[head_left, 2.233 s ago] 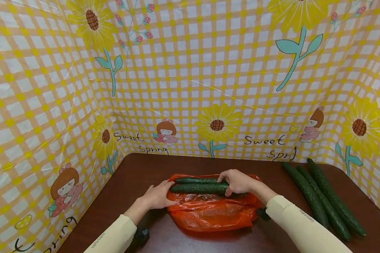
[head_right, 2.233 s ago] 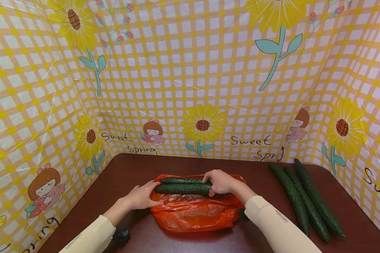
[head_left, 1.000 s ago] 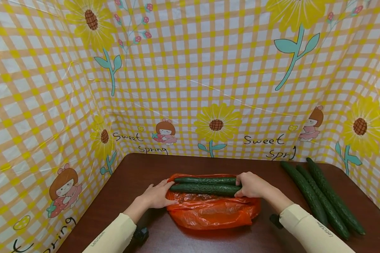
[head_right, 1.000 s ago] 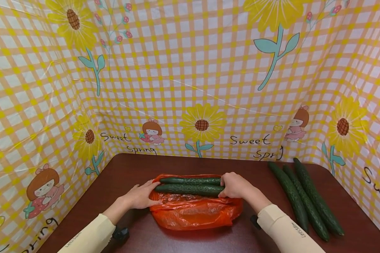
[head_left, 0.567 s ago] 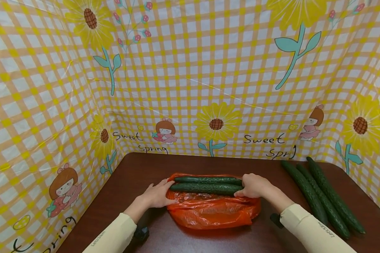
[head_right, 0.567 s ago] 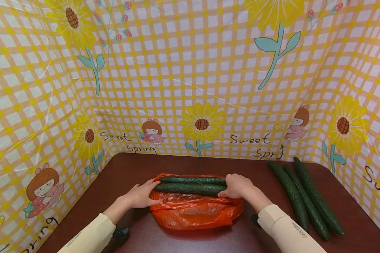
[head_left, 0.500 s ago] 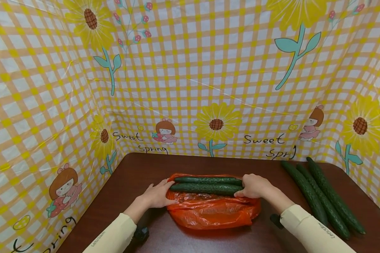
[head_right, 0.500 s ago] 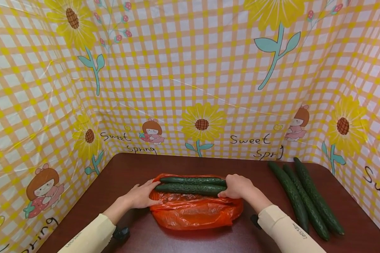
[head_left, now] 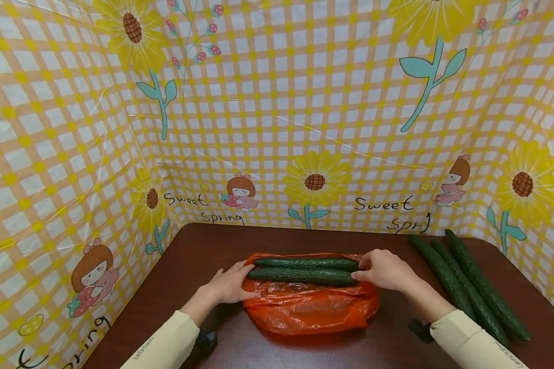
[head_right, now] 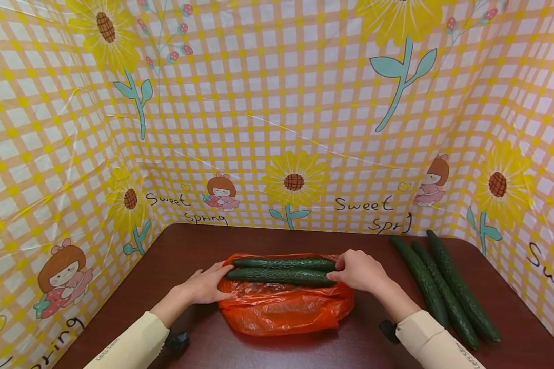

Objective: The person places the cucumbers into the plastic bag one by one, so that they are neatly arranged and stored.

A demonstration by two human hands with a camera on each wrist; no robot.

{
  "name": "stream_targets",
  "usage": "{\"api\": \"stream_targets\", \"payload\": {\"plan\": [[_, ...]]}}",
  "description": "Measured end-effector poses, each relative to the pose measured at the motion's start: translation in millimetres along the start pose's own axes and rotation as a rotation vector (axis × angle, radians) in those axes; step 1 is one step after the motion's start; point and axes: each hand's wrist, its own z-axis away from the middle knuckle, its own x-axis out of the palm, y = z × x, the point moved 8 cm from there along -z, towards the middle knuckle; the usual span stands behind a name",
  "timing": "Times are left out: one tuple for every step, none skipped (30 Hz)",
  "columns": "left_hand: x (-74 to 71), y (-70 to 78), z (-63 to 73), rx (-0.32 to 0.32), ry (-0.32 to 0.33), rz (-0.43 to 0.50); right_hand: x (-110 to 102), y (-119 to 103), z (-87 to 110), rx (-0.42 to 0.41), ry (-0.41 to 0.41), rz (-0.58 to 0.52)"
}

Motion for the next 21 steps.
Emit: {"api": "stream_targets", "payload": {"plan": [[0.0,0.0,-0.4,-0.003,-0.004,-0.002,-2.9,2.8,2.7,0.000,0.013,-0.011],[-0.4,0.1,-0.7,-0.004,-0.006,-0.002,-5.4,6.2,5.3,0.000,0.024,-0.024],[-0.4,0.2,-0.8,-0.005,-0.008,-0.005,-7.4,9.7,7.9,0.002,0.029,-0.039],[-0.3,0.1,-0.8,-0.006,-0.009,-0.007,-9.2,13.2,10.6,0.003,0.038,-0.053],[-0.4,0.3,-0.5,-0.007,-0.010,-0.011,-10.7,16.8,13.1,0.009,0.044,-0.066],[-0.3,0.4,0.0,-0.007,-0.009,-0.014,-12.5,19.8,16.0,0.009,0.049,-0.079],[0.2,0.5,0.6,-0.007,-0.010,-0.016,-14.2,23.0,19.3,0.016,0.055,-0.090],[1.3,0.5,1.6,-0.004,-0.012,-0.021,-14.4,26.6,22.8,0.027,0.057,-0.101],[2.8,0.5,2.4,-0.002,-0.015,-0.027,-15.0,29.8,26.6,0.040,0.062,-0.112],[3.5,1.0,3.4,0.001,-0.017,-0.033,-15.5,32.5,30.5,0.050,0.067,-0.124],[4.4,1.2,4.1,0.003,-0.020,-0.041,-16.1,35.1,34.3,0.060,0.072,-0.133],[5.2,1.3,4.5,0.005,-0.023,-0.045,-16.9,37.7,38.4,0.067,0.077,-0.141],[5.8,1.5,4.9,0.006,-0.028,-0.053,-17.3,40.9,41.9,0.084,0.080,-0.149],[5.9,1.6,5.0,0.005,-0.032,-0.058,-18.0,43.8,45.2,0.095,0.082,-0.160],[5.5,1.8,5.1,0.005,-0.034,-0.060,-18.9,46.6,48.6,0.105,0.088,-0.170],[4.9,2.0,5.1,0.004,-0.035,-0.058,-19.8,49.5,51.7,0.113,0.094,-0.177],[4.2,1.8,4.8,0.001,-0.036,-0.055,-20.9,52.6,54.7,0.122,0.101,-0.185],[2.9,2.0,4.7,0.001,-0.035,-0.050,-21.7,55.8,57.4,0.132,0.107,-0.193],[1.5,2.4,4.7,0.002,-0.033,-0.047,-22.5,59.0,60.2,0.141,0.112,-0.203],[0.2,2.7,4.4,0.002,-0.029,-0.045,-23.2,61.8,62.8,0.144,0.119,-0.212],[-0.8,2.7,4.1,0.001,-0.027,-0.047,-23.7,64.7,65.3,0.149,0.125,-0.219]]}}
